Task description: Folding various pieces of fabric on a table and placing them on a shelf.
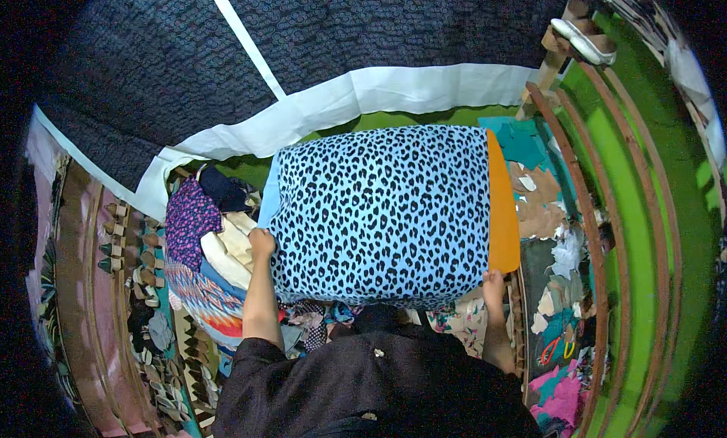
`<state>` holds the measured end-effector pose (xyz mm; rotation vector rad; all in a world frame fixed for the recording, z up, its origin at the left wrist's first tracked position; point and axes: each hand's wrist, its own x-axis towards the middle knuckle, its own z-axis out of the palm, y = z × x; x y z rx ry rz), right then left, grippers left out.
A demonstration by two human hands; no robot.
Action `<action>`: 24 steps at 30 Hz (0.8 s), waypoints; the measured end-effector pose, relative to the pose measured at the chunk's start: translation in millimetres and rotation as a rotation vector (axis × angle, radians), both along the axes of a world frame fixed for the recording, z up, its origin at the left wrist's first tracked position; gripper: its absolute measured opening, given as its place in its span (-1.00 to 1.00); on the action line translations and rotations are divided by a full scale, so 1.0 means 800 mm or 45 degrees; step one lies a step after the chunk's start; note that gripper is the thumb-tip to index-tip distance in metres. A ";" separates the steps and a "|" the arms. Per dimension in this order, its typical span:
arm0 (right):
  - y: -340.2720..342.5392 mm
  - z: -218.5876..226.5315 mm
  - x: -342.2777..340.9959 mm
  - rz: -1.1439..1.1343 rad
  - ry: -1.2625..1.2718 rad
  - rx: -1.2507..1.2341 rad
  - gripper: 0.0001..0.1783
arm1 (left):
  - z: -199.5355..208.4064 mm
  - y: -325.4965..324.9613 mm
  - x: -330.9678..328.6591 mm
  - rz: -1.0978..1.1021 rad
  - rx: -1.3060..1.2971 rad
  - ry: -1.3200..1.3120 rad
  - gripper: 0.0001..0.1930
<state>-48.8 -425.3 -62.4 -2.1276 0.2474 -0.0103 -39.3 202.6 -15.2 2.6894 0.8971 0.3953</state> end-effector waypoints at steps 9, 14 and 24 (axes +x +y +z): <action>-0.009 0.058 0.029 -0.423 0.005 -0.685 -0.83 | -0.029 -0.046 -0.061 -0.230 0.159 -0.028 -0.76; -0.050 0.078 0.104 -0.912 -0.006 -0.880 -0.79 | -0.038 -0.145 -0.104 -0.481 -0.207 -0.124 -0.81; 0.325 0.114 0.044 0.660 -0.396 -0.412 -0.81 | -0.024 -0.110 -0.108 -0.179 -0.315 -0.208 -0.71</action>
